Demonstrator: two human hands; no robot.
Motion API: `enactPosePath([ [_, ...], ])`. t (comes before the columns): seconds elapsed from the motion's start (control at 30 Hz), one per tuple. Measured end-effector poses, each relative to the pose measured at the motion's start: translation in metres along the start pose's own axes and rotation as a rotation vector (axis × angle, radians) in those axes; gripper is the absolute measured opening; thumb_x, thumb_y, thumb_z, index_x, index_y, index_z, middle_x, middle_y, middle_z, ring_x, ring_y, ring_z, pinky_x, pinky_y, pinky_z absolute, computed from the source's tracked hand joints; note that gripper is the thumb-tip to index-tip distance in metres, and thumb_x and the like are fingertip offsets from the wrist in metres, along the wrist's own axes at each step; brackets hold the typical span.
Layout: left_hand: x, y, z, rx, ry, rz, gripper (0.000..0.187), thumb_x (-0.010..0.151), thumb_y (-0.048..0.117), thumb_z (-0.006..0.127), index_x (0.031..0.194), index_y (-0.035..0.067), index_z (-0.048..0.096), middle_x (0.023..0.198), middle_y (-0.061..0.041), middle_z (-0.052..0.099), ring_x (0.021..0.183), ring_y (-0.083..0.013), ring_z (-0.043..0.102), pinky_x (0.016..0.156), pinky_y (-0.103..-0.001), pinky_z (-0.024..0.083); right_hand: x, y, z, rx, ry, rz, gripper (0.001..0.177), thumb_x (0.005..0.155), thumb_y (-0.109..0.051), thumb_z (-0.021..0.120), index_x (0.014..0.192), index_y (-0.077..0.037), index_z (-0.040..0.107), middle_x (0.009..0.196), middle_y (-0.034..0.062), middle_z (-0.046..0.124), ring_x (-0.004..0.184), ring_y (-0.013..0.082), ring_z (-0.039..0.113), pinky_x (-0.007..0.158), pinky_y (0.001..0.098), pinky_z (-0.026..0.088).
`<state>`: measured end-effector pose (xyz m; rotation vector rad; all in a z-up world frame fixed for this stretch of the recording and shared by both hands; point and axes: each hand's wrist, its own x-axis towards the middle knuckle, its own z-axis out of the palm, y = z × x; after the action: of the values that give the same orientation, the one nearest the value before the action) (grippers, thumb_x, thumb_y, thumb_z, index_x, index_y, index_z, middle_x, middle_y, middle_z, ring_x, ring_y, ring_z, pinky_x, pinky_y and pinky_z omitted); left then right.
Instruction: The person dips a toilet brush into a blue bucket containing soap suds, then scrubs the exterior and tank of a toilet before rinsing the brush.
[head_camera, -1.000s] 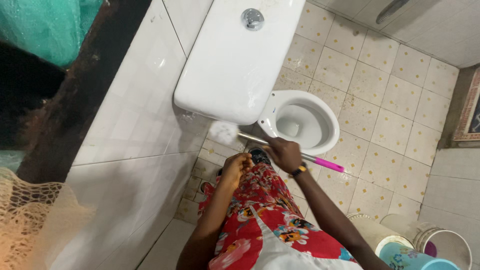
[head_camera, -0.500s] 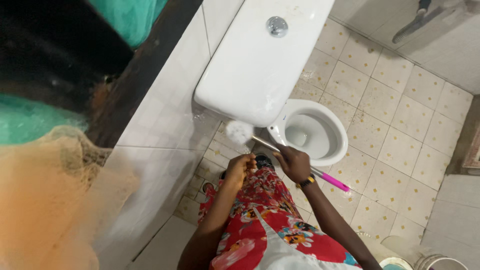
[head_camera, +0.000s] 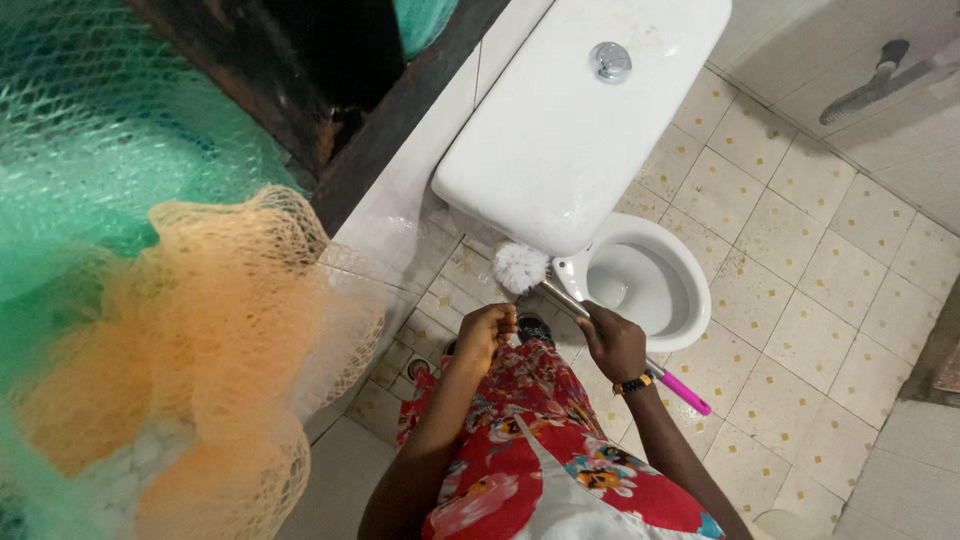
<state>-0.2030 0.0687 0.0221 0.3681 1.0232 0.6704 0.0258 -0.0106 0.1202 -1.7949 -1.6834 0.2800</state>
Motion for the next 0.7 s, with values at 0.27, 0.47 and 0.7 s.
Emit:
enactPosePath([
  [0.27,0.010,-0.005,0.000,0.014,0.022,-0.013,0.021,0.095,0.018,0.062,0.103,0.005,0.075,0.084,-0.004,0.073,0.072,-0.0139,0.068,0.068,-0.026,0.053,0.077,-0.040,0.059,-0.010,-0.092,-0.063,0.029,0.096,-0.031,0.070,0.115,-0.009,0.075,0.078,0.0132,0.075,0.061,0.0287,0.070,0.055,0.0409,0.053],
  [0.47,0.007,-0.003,-0.007,-0.032,-0.006,0.025,0.020,0.095,0.018,0.063,0.102,0.004,0.075,0.084,-0.005,0.073,0.072,-0.0144,0.068,0.068,-0.026,0.053,0.037,-0.025,0.027,0.015,-0.091,0.056,0.031,0.093,-0.032,0.071,0.113,-0.008,0.075,0.070,0.0145,0.071,0.056,0.0295,0.068,0.054,0.0420,0.052],
  [0.7,-0.003,-0.003,-0.015,-0.031,0.038,0.042,0.019,0.095,0.018,0.063,0.098,0.004,0.075,0.081,-0.004,0.072,0.070,-0.0134,0.067,0.065,-0.025,0.051,0.056,-0.034,0.042,0.008,-0.141,0.052,0.035,0.097,-0.036,0.066,0.119,-0.010,0.074,0.068,0.0138,0.071,0.056,0.0314,0.069,0.055,0.0442,0.052],
])
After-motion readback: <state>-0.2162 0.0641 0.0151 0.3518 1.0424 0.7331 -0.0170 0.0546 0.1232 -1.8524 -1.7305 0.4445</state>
